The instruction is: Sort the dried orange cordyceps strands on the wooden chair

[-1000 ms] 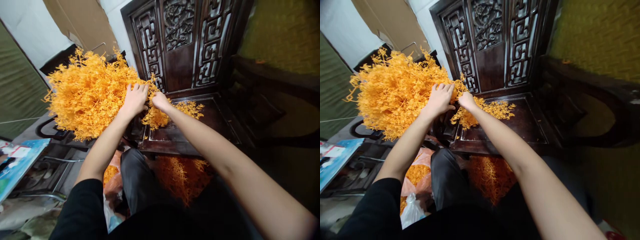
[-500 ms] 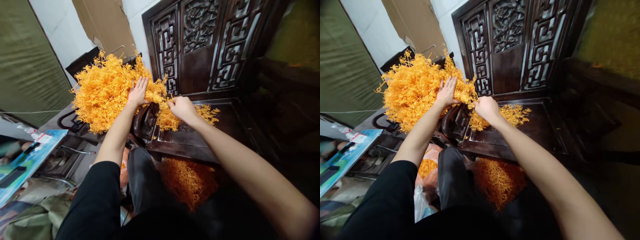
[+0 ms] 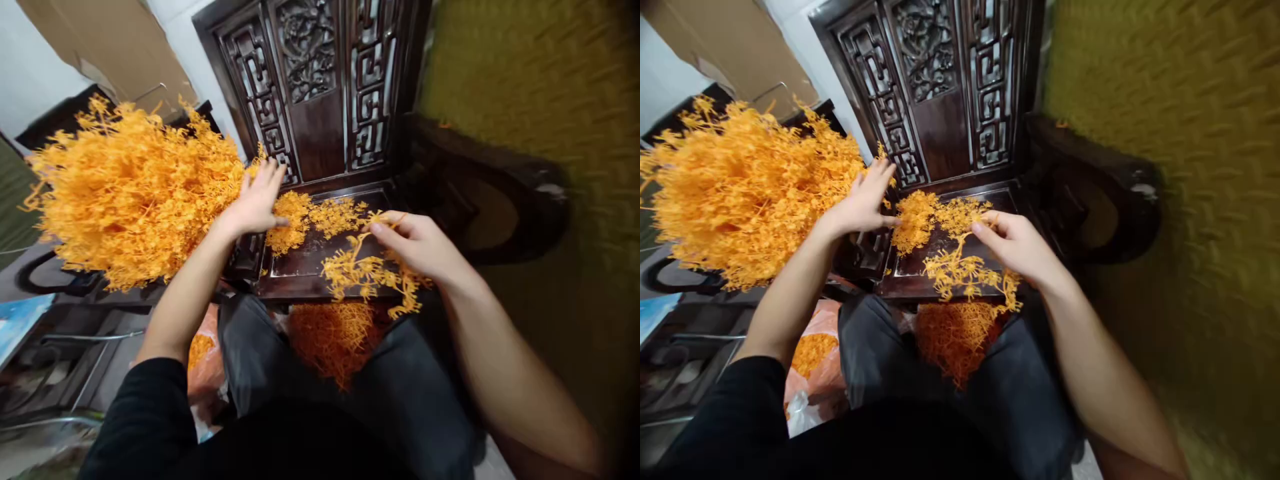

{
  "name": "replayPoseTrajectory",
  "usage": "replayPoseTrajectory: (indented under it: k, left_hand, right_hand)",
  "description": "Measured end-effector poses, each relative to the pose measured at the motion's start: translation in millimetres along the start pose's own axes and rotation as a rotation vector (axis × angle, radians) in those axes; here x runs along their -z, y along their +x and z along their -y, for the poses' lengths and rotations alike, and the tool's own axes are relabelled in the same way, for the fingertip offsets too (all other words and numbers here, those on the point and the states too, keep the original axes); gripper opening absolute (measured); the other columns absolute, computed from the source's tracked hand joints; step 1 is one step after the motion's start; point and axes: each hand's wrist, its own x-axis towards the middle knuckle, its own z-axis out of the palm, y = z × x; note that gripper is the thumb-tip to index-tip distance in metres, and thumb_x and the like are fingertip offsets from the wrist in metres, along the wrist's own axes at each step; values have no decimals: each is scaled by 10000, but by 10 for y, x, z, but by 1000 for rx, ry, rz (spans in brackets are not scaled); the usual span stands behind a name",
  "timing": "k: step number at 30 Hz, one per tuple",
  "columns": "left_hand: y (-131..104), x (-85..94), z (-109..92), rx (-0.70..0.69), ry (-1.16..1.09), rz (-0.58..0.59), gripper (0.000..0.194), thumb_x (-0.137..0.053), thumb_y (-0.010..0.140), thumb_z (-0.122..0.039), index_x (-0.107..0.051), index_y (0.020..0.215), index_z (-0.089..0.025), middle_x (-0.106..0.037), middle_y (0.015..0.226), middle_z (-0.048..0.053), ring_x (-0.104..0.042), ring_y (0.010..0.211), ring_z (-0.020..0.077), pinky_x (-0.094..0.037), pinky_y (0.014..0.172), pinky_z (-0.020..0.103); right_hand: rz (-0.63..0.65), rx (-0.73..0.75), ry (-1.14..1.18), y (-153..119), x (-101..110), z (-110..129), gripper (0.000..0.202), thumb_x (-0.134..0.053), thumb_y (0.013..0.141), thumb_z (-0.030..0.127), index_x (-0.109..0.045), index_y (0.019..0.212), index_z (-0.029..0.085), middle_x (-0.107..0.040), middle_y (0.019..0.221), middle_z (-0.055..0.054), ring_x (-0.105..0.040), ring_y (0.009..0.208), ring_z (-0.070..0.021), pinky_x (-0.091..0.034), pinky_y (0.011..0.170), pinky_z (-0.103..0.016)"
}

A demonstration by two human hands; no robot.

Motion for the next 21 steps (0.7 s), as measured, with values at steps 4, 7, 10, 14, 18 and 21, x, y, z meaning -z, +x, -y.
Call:
replayPoseTrajectory:
  k: [4, 7, 10, 14, 18, 21]
  left_hand:
    - [-239, -740, -502, -108, -754, -48, 692, -860, 764, -425, -637, 1401, -268, -598, 1500, 126, -519, 1436, 318, -369, 1220, 422]
    - [-270, -1427, -485, 67, -1080, 74, 544, -883, 750, -332, -713, 1257, -238, -775, 1080, 107, -737, 920, 211, -558, 862, 337]
    - [-266, -1889, -316, 197, -1029, 81, 285, -864, 771, -302, -790, 1032, -214, -697, 705, 16, -572, 566, 119, -451, 610, 275]
    - [-276, -2072, -146, 308, -1117, -35, 75, -834, 810, -288, -807, 846, -228, -678, 700, 12, -516, 576, 110, -401, 602, 272]
    - [-266, -2091, -71, 414, -1227, -135, 41, -811, 845, -264, -793, 817, -240, -632, 676, 0, -508, 602, 114, -410, 633, 278]
    - [-266, -2096, -88, 374, -1261, -153, 18, -783, 874, -251, -792, 876, -235, -632, 703, 5, -516, 622, 116, -418, 654, 292]
  right_hand:
    - [69, 34, 68, 195, -283, -369, 414, -579, 951, 586, -686, 1010, 191, -710, 925, -37, -613, 774, -171, -480, 703, -277]
    - [32, 25, -10, 301, -539, -660, 337, -521, 985, 483, -651, 1052, 181, -714, 950, -38, -623, 791, -170, -492, 752, -288]
    - [-116, -108, 0, 389, -734, -885, 223, -526, 947, 358, -641, 983, 171, -725, 975, -62, -656, 870, -191, -519, 809, -318]
    - [-285, -316, 280, 508, -850, -986, 148, -515, 910, 282, -617, 929, 177, -727, 955, -70, -694, 826, -180, -567, 742, -316]
    - [-423, -318, 273, 597, -801, -1001, 202, -472, 928, 206, -654, 1006, 169, -711, 947, -77, -672, 732, -130, -559, 702, -280]
    - [-520, -307, 194, 636, -706, -1082, 319, -430, 904, 92, -653, 1132, 106, -700, 918, -107, -584, 614, -90, -509, 644, -261]
